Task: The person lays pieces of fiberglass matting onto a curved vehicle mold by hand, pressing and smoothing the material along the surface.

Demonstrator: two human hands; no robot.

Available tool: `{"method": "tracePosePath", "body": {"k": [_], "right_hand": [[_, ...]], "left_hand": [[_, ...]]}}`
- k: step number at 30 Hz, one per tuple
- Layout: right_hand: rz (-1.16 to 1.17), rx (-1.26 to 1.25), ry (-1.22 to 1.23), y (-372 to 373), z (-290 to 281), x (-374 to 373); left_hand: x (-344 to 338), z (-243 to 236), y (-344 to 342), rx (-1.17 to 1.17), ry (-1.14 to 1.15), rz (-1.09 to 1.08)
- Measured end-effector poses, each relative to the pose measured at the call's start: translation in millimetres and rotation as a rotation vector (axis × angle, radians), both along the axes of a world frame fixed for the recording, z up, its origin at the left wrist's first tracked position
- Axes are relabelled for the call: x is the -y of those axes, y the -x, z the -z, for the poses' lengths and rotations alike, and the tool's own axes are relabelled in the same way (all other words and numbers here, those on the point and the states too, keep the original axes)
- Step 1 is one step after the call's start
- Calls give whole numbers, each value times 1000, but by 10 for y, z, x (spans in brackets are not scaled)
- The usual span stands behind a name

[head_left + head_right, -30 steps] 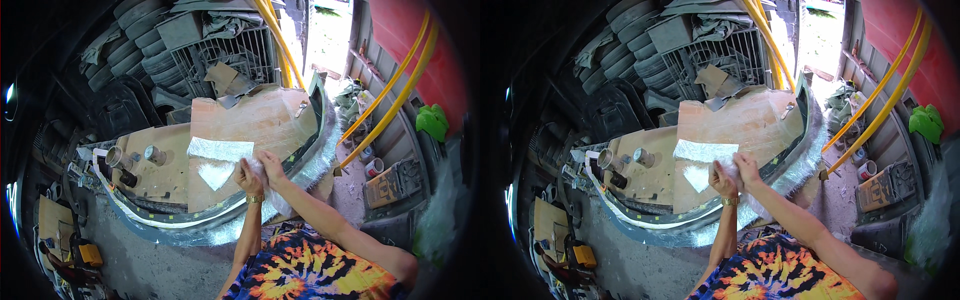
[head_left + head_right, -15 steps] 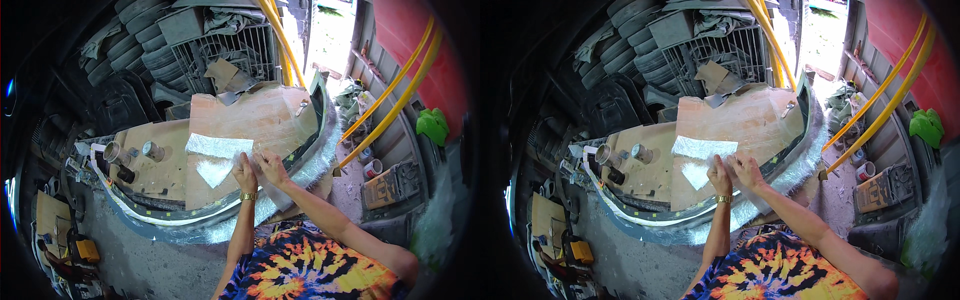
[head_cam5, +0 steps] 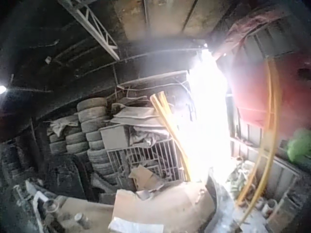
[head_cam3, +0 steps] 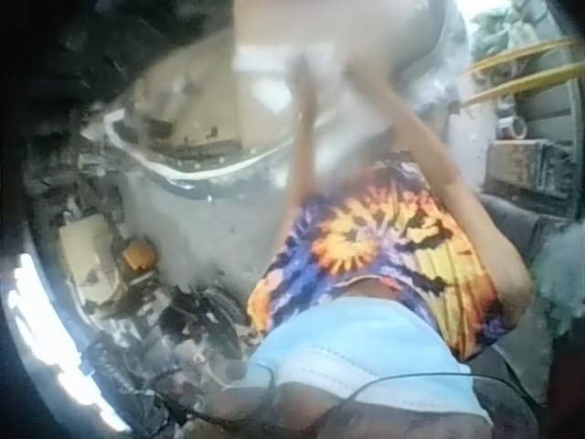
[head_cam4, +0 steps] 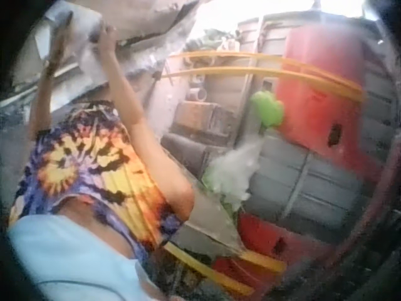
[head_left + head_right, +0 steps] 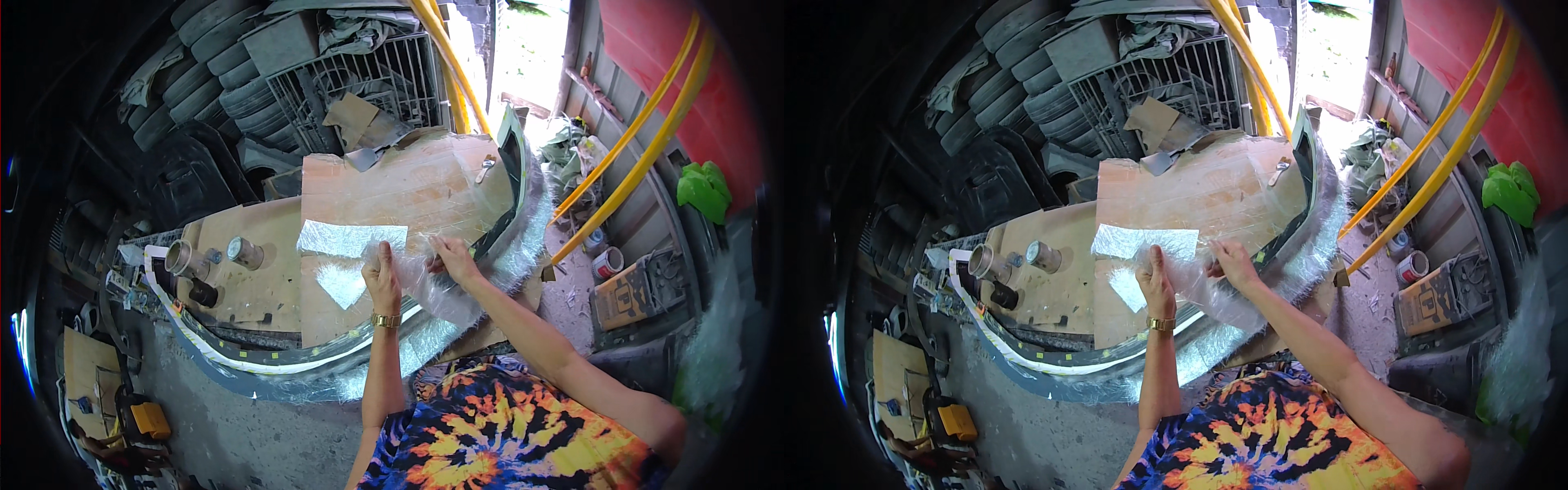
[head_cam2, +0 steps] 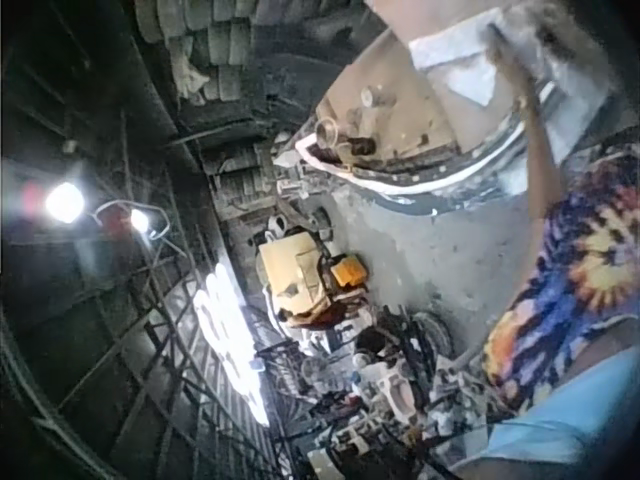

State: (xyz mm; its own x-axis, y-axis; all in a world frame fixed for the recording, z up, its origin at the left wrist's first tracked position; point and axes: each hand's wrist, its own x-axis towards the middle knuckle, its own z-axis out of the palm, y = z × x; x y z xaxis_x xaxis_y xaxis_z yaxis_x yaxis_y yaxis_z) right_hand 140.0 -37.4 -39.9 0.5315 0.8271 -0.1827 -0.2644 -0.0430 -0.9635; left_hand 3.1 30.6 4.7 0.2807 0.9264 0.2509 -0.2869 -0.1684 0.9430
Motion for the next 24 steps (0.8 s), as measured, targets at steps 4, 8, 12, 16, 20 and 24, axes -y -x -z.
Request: {"method": "tracePosePath", "body": {"k": [4,8,12,16,20,24], "right_hand": [[-262,194,-55,238,-260,110],[-183,606,-43,254,-259,108],[-125,677,-88,294,-215,58],[-52,18,-75,216,510,-145],[16,-142,136,50,248,34],[-99,208,-1,67,198,145]], "left_hand": [[-173,140,8,28,154,1],[-121,245,266,-180,346,235],[31,307,285,-464,8,331],[175,527,207,-630,-523,68],[261,582,357,-348,-143,134],[254,549,261,-202,319,242]]}}
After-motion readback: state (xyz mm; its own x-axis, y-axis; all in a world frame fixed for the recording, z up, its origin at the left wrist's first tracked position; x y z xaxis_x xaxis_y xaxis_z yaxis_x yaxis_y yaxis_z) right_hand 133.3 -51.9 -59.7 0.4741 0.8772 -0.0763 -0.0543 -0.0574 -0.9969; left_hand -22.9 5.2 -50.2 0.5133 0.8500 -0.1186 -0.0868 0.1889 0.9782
